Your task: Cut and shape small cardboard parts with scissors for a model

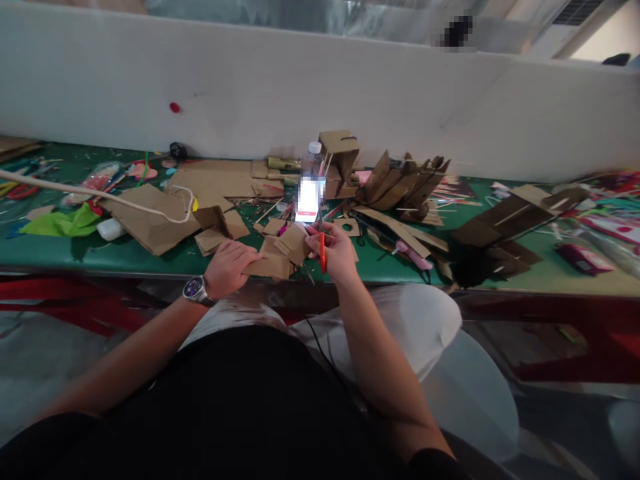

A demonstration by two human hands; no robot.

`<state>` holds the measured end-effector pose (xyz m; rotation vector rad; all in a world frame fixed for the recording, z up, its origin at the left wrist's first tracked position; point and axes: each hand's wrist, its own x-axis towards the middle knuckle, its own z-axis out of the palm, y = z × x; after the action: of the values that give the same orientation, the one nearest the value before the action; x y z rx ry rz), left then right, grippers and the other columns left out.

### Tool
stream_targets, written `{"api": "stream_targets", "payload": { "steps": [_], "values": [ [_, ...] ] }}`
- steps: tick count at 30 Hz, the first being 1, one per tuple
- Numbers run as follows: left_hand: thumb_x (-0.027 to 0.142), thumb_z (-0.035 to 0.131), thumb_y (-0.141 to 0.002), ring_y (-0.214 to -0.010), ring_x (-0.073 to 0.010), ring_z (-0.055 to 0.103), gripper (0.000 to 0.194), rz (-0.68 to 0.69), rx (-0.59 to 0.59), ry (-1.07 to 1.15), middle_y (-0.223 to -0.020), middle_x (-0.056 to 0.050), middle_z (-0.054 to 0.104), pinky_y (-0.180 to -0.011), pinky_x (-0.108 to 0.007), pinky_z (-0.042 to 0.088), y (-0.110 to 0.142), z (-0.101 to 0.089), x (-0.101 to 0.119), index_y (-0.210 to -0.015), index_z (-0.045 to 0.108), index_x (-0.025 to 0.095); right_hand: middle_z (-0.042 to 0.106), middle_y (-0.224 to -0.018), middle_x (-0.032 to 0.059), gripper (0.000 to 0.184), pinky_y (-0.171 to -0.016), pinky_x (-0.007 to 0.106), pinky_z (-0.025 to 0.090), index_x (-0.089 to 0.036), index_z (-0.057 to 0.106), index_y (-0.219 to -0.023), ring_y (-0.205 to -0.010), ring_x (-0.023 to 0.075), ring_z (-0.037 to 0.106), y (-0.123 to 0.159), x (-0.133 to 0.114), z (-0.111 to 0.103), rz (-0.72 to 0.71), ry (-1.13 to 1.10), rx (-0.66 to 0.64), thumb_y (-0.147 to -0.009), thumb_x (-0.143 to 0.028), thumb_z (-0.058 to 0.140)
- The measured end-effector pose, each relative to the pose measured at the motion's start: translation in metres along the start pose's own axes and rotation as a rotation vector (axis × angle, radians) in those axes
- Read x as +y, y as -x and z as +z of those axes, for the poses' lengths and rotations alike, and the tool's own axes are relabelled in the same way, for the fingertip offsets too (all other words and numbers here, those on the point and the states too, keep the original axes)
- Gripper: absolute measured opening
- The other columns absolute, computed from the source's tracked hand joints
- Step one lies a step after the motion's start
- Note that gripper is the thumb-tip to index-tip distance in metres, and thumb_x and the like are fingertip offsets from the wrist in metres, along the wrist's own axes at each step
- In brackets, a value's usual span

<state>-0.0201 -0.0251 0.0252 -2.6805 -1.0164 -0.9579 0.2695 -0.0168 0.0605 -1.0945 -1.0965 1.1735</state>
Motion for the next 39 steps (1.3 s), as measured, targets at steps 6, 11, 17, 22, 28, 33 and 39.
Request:
{"api": "stream_targets", "payload": {
  "steps": [6, 11, 17, 22, 28, 33, 39],
  "values": [
    [0.007, 0.061, -0.082, -0.093, -0.0249, 0.070, 0.035, 0.234, 0.122, -0.036, -0.103, -0.006, 0.081, -0.086, -0.044, 0.047, 0.004, -0.017, 0.007, -0.111, 0.074, 0.024, 0.071, -0.079, -0.0020, 0.058, -0.065, 0.028, 0.054, -0.023, 0.067, -0.105, -0.070, 0.0158, 0.065, 0.002, 0.014, 0.012, -0.043, 0.050, -0.067, -0.062, -0.049, 0.095],
    [0.009, 0.060, -0.085, -0.093, -0.0243, 0.070, 0.034, 0.250, 0.095, -0.085, -0.104, -0.006, 0.081, -0.086, -0.044, 0.046, 0.006, -0.025, 0.012, -0.111, 0.075, 0.024, 0.071, -0.078, -0.0023, 0.066, -0.067, 0.028, 0.055, -0.021, 0.067, -0.107, -0.070, 0.0152, 0.064, 0.004, 0.022, 0.022, -0.064, 0.056, -0.013, -0.056, -0.050, 0.097],
    [0.016, 0.060, -0.084, -0.100, -0.0272, 0.070, 0.035, 0.045, -0.079, 0.002, -0.109, -0.006, 0.081, -0.092, -0.048, 0.048, 0.011, -0.026, 0.013, -0.109, 0.079, 0.031, 0.068, -0.078, -0.0039, 0.066, -0.071, 0.029, 0.055, -0.021, 0.066, -0.114, -0.071, 0.0147, 0.063, 0.009, 0.026, 0.031, -0.088, 0.021, 0.051, -0.061, -0.047, 0.096],
    [0.017, 0.061, -0.084, -0.102, -0.0279, 0.070, 0.034, -0.020, -0.091, 0.039, -0.110, -0.007, 0.080, -0.094, -0.049, 0.049, 0.014, -0.022, 0.019, -0.110, 0.079, 0.032, 0.067, -0.083, -0.0032, 0.066, -0.076, 0.030, 0.057, -0.023, 0.063, -0.118, -0.077, 0.0157, 0.065, 0.015, 0.026, 0.037, -0.100, -0.043, 0.100, -0.064, -0.045, 0.095],
    [0.043, 0.080, -0.085, -0.103, -0.0306, 0.072, 0.033, -0.038, -0.024, 0.091, -0.112, -0.010, 0.080, -0.097, -0.050, 0.050, 0.009, -0.027, 0.039, -0.113, 0.073, 0.028, 0.065, -0.083, -0.0047, 0.062, -0.081, 0.032, 0.057, -0.026, 0.062, -0.115, -0.079, 0.0152, 0.065, 0.019, 0.018, 0.040, -0.209, -0.125, 0.114, -0.065, -0.038, 0.097],
    [0.053, 0.076, -0.089, -0.097, -0.0284, 0.074, 0.059, -0.294, -0.002, 0.281, -0.109, -0.010, 0.078, -0.093, -0.046, 0.059, -0.001, -0.042, 0.058, -0.137, 0.060, 0.022, 0.066, -0.081, -0.0040, 0.056, -0.076, 0.032, 0.056, -0.027, 0.062, -0.111, -0.078, 0.0166, 0.065, 0.023, 0.006, 0.036, -0.305, -0.085, 0.051, -0.068, -0.040, 0.096],
    [0.046, 0.074, -0.093, -0.083, -0.0231, 0.080, 0.070, -0.543, -0.168, 0.517, -0.127, -0.011, 0.076, -0.078, -0.038, 0.066, -0.013, -0.056, 0.059, -0.157, 0.051, 0.027, 0.070, -0.083, -0.0024, 0.052, -0.075, 0.034, 0.059, -0.029, 0.064, -0.112, -0.078, 0.0183, 0.068, 0.035, 0.002, 0.040, -0.356, -0.027, -0.039, -0.072, -0.040, 0.095]
  ]
}}
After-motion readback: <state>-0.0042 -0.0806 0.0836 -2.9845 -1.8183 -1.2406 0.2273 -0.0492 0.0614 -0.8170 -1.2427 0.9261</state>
